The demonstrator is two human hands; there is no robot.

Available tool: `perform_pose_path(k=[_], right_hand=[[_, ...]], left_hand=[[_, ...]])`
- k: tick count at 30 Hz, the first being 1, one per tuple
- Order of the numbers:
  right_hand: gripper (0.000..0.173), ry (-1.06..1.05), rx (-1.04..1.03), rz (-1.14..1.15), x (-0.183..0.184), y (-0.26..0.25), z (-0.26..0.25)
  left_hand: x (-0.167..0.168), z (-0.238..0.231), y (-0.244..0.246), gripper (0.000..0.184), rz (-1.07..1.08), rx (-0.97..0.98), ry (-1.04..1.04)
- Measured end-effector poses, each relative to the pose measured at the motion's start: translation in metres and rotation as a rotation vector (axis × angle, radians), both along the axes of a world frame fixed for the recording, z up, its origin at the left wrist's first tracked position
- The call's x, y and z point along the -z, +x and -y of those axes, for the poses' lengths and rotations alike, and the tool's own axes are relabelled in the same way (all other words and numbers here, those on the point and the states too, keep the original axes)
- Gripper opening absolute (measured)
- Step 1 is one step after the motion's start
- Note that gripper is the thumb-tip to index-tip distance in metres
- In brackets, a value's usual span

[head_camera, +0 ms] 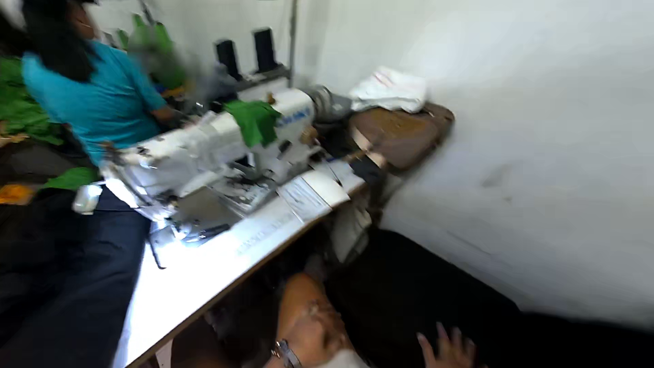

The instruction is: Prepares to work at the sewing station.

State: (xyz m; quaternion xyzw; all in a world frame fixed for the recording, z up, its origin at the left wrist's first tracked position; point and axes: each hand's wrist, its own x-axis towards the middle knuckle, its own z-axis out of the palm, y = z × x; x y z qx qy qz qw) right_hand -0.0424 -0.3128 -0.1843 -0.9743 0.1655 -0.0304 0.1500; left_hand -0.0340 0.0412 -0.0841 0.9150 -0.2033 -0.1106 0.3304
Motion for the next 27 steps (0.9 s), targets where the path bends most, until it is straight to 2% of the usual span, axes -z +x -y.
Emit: perform_pose_path(k=[2, 4, 7, 9, 10, 12, 13, 14, 15, 16, 17, 19, 22, 23, 25, 27], right_hand=[[0.081, 0.085, -0.052, 0.026, -0.003, -0.007, 0.002], [0.093, 0.130, -0.149, 0.009, -0.007, -0.025, 0.007], [0.120, 0.095, -0.364, -0.032, -0.016, -0.067, 0.010], [0.131, 0.072, -0.421, -0.045, -0.020, -0.093, 0.009], [0.134, 0.065, -0.426, -0.042, -0.020, -0.102, 0.008], [0.136, 0.032, -0.429, -0.035, -0.015, -0.109, 0.010], [0.134, 0.017, -0.423, -0.018, -0.012, -0.107, 0.010], [0.129, -0.005, -0.420, 0.005, -0.011, -0.103, 0.010], [0.123, -0.024, -0.415, 0.017, -0.012, -0.098, 0.010], [0.116, -0.037, -0.416, 0.021, -0.014, -0.093, 0.010], [0.108, -0.050, -0.416, 0.028, -0.018, -0.089, 0.010], [0.092, -0.031, -0.363, 0.025, -0.030, -0.080, 0.007], [0.071, 0.228, -0.152, -0.113, -0.062, -0.049, 0.016], [0.066, 0.341, -0.081, -0.192, -0.068, -0.035, 0.026], [0.069, 0.574, 0.027, -0.336, -0.073, -0.011, 0.047], [0.065, 0.740, 0.092, -0.405, -0.074, 0.009, 0.060]], left_hand=[[-0.014, 0.003, 0.012, 0.047, -0.036, -0.042, 0.143], [-0.028, 0.013, 0.036, 0.059, -0.111, -0.057, 0.271], [-0.024, 0.038, 0.070, 0.099, -0.190, 0.024, 0.355], [-0.016, 0.058, 0.082, 0.116, -0.256, 0.135, 0.445], [-0.012, 0.065, 0.082, 0.117, -0.272, 0.173, 0.464], [-0.022, 0.069, 0.067, 0.099, -0.219, 0.217, 0.432], [-0.053, 0.076, 0.061, 0.087, -0.266, 0.229, 0.534], [-0.094, 0.098, 0.068, 0.084, -0.497, 0.262, 0.877], [-0.063, 0.084, 0.069, 0.087, -0.331, 0.237, 0.643], [-0.033, 0.080, 0.078, 0.096, -0.263, 0.231, 0.566], [-0.018, 0.082, 0.088, 0.106, -0.282, 0.237, 0.603], [-0.010, 0.087, 0.097, 0.116, -0.301, 0.219, 0.650], [0.003, 0.088, 0.097, 0.121, -0.223, 0.218, 0.639], [0.013, 0.087, 0.096, 0.121, -0.176, 0.215, 0.618], [0.018, 0.087, 0.097, 0.110, -0.122, 0.216, 0.563], [-0.004, 0.096, 0.106, 0.090, -0.263, 0.235, 0.645]])
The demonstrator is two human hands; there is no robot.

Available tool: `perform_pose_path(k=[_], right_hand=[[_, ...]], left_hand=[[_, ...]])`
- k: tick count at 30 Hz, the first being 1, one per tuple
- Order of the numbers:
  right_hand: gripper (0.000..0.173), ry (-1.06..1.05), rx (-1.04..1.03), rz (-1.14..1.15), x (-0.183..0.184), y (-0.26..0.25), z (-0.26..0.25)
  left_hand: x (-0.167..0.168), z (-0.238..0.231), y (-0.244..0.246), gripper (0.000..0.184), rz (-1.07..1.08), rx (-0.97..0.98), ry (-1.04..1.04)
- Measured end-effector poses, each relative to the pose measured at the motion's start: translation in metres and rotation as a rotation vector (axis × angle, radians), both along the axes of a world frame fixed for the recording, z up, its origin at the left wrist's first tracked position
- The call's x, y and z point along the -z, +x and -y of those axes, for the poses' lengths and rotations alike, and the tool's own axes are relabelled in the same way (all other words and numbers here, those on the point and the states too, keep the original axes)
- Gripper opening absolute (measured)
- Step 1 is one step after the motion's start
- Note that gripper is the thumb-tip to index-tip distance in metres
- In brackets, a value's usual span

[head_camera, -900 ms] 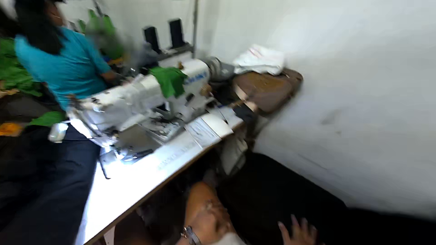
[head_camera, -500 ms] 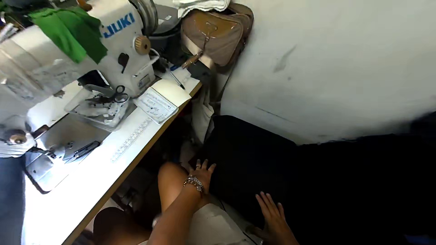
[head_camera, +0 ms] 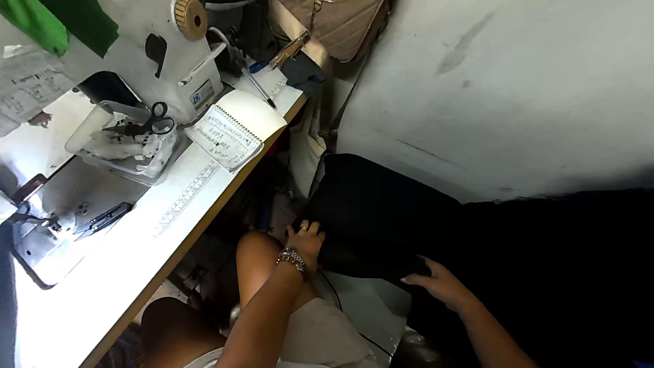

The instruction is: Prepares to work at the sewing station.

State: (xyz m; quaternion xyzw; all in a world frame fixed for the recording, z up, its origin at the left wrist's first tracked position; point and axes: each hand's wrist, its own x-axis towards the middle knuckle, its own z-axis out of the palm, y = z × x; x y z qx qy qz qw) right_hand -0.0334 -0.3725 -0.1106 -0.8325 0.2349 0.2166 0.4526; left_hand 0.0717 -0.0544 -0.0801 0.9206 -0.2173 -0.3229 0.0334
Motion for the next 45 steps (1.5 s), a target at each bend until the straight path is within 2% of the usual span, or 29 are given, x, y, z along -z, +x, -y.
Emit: perform_pose_path(k=[1, 3, 4, 5, 7, 8, 9, 10, 11, 12, 13, 15, 19, 21, 24, 26, 27, 29, 31, 33, 35, 37, 38, 40, 42, 43, 45], right_hand=[[0.059, 0.045, 0.022, -0.037, -0.001, 0.008, 0.004], [0.054, 0.083, 0.049, -0.105, 0.001, 0.019, 0.011], [0.055, 0.092, 0.061, -0.124, 0.004, 0.023, 0.015], [0.056, 0.100, 0.072, -0.138, 0.006, 0.026, 0.018], [0.054, 0.122, 0.082, -0.140, 0.009, 0.030, 0.022], [0.052, 0.136, 0.087, -0.137, 0.009, 0.031, 0.023], [0.051, 0.150, 0.097, -0.135, 0.009, 0.032, 0.023], [0.053, 0.161, 0.107, -0.139, 0.008, 0.032, 0.023], [0.053, 0.163, 0.111, -0.140, 0.007, 0.031, 0.022], [0.053, 0.167, 0.112, -0.134, 0.005, 0.031, 0.020], [0.054, 0.170, 0.114, -0.124, 0.004, 0.029, 0.017], [0.058, 0.161, 0.128, -0.106, -0.001, 0.018, 0.007], [0.075, 0.118, 0.139, -0.072, -0.018, -0.016, -0.024], [0.090, 0.052, -0.060, -0.061, -0.012, -0.036, -0.036], [0.092, -0.181, -0.531, 0.041, -0.003, -0.048, -0.054], [0.102, -0.239, -0.652, -0.038, -0.017, -0.045, -0.060], [0.104, -0.223, -0.679, -0.108, -0.027, -0.037, -0.061], [0.102, -0.198, -0.738, -0.137, -0.043, -0.015, -0.067], [0.095, -0.203, -0.746, 0.019, -0.055, 0.012, -0.092], [0.084, -0.215, -0.629, 0.249, -0.059, 0.038, -0.137], [0.082, -0.197, -0.493, 0.432, -0.055, 0.061, -0.188], [0.075, -0.206, -0.454, 0.517, -0.050, 0.083, -0.226], [0.064, -0.215, -0.447, 0.526, -0.049, 0.092, -0.237], [0.043, -0.200, -0.380, 0.464, -0.059, 0.106, -0.247], [0.040, -0.131, -0.237, 0.399, -0.074, 0.114, -0.241], [0.039, -0.109, -0.165, 0.408, -0.079, 0.116, -0.233], [0.038, -0.083, -0.067, 0.481, -0.075, 0.116, -0.209]], left_hand=[[-0.016, 0.006, 0.007, 0.085, -0.129, -0.019, 0.112], [0.020, -0.011, 0.001, 0.074, 0.125, -0.103, -0.241], [0.018, -0.015, 0.000, 0.070, 0.159, -0.140, -0.312], [-0.008, -0.019, 0.000, 0.063, 0.102, -0.180, -0.327], [-0.116, -0.028, 0.003, 0.055, -0.215, -0.289, -0.261], [-0.154, -0.031, 0.005, 0.053, -0.318, -0.335, -0.237], [-0.165, -0.034, 0.003, 0.049, -0.307, -0.345, -0.243], [-0.138, -0.037, -0.005, 0.044, -0.121, -0.308, -0.316], [-0.074, -0.039, -0.012, 0.039, 0.217, -0.256, -0.505], [-0.044, -0.034, -0.003, 0.041, 0.169, -0.268, -0.501], [-0.031, -0.029, 0.010, 0.042, 0.026, -0.288, -0.438], [-0.026, -0.025, 0.030, 0.044, -0.180, -0.293, -0.348], [-0.035, -0.047, 0.041, 0.043, -0.218, -0.187, -0.420], [-0.042, -0.060, 0.035, 0.043, -0.211, -0.198, -0.460], [-0.044, -0.072, 0.030, 0.057, -0.218, -0.347, -0.443], [-0.030, -0.076, 0.031, 0.063, -0.214, -0.410, -0.424], [-0.026, -0.078, 0.032, 0.059, -0.231, -0.437, -0.440], [-0.024, -0.084, 0.033, 0.042, -0.263, -0.529, -0.548], [-0.026, -0.089, 0.029, 0.029, -0.244, -0.651, -0.704], [-0.027, -0.091, 0.024, 0.024, -0.197, -0.736, -0.847], [-0.031, -0.090, 0.021, 0.021, -0.157, -0.773, -0.986], [-0.024, -0.085, 0.020, 0.018, -0.092, -0.775, -1.147], [-0.018, -0.082, 0.020, 0.019, -0.075, -0.775, -1.194], [-0.016, -0.081, 0.022, 0.033, -0.096, -0.770, -1.114], [-0.028, -0.086, 0.026, 0.054, -0.212, -0.714, -0.771], [-0.030, -0.087, 0.028, 0.057, -0.271, -0.674, -0.610], [-0.029, -0.085, 0.031, 0.051, -0.339, -0.610, -0.411]])
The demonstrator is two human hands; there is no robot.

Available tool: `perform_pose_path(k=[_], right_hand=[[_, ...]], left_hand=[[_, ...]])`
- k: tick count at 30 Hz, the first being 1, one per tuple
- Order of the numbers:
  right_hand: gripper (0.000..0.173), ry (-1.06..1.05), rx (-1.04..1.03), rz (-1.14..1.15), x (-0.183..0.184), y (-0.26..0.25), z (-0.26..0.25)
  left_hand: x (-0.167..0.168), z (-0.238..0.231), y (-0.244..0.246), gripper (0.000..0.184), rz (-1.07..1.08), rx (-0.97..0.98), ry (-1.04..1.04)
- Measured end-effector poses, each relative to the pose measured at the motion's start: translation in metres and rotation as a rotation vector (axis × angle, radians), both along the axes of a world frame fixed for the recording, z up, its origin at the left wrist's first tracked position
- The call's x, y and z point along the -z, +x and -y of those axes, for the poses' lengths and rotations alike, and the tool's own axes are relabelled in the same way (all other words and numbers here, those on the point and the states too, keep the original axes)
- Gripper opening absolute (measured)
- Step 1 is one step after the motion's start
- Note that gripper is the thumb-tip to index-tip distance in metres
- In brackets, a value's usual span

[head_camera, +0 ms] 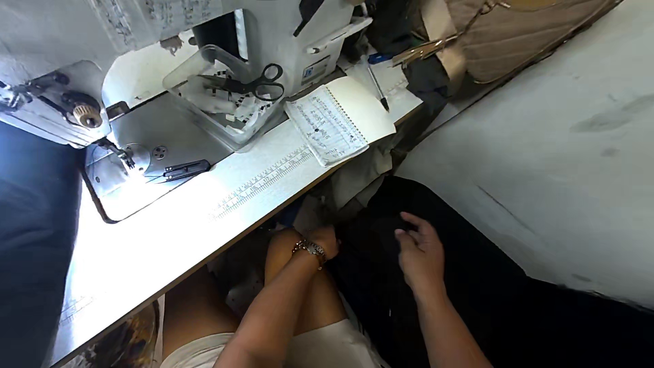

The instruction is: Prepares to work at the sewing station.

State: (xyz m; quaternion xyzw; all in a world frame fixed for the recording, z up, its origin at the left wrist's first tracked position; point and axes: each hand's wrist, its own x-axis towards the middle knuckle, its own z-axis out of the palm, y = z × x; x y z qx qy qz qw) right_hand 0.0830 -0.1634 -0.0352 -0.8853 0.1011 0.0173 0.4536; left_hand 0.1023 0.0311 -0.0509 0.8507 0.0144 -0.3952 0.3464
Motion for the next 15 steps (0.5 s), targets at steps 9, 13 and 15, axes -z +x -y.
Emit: perform_pose_path(k=[9, 13, 15], right_hand=[[0.030, -0.213, -0.127, 0.249, 0.012, -0.017, 0.003], [0.028, -0.219, -0.237, 0.095, 0.007, -0.014, -0.025], [0.053, -0.267, -0.286, -0.015, 0.006, -0.011, -0.042]], left_hand=[[0.008, -0.002, 0.004, 0.048, 0.059, -0.227, -0.175], [0.003, -0.008, 0.003, 0.045, 0.093, -0.472, -0.485], [-0.011, -0.007, 0.003, 0.046, 0.089, -0.515, -0.558]])
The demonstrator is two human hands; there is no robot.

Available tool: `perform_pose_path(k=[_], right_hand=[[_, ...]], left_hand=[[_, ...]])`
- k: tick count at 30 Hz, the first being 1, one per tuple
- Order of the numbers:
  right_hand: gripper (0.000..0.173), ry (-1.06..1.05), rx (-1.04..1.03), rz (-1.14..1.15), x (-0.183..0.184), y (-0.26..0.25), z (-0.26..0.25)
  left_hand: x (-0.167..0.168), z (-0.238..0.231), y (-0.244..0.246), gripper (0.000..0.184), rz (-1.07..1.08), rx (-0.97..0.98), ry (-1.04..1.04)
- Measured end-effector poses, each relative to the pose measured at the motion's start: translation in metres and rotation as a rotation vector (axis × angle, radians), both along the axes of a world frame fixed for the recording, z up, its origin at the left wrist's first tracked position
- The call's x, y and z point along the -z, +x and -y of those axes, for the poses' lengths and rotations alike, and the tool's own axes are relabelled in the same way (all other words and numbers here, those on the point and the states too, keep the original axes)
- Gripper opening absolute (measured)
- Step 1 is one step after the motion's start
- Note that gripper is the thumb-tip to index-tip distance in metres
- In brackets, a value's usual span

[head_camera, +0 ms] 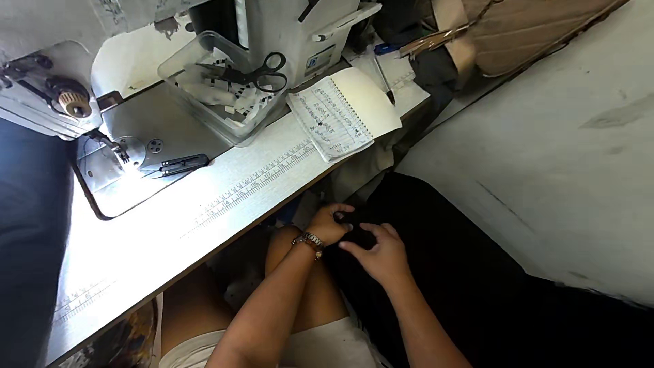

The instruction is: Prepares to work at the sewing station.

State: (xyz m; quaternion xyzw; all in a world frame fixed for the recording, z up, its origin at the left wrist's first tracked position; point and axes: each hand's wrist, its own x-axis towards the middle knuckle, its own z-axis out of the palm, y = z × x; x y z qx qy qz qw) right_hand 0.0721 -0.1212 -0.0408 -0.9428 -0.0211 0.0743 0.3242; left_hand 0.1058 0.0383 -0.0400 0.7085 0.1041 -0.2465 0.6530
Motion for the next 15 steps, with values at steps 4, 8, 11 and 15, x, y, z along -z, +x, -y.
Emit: perform_pose_path(k=[4, 8, 11, 15], right_hand=[[0.023, -0.120, 0.013, 0.002, 0.004, 0.008, -0.010], [0.032, 0.017, 0.235, -0.068, -0.005, 0.015, 0.011], [0.029, 0.126, 0.314, 0.012, 0.002, 0.015, 0.032], [0.032, 0.220, 0.377, 0.103, 0.000, 0.010, 0.043]], left_hand=[[0.003, -0.001, -0.010, 0.045, 0.190, -0.032, -0.120], [-0.031, -0.017, -0.022, 0.048, 0.109, 0.528, 0.526], [0.014, 0.001, -0.003, 0.037, -0.085, 0.629, 0.576], [0.018, 0.010, 0.004, 0.033, -0.162, 0.608, 0.641]])
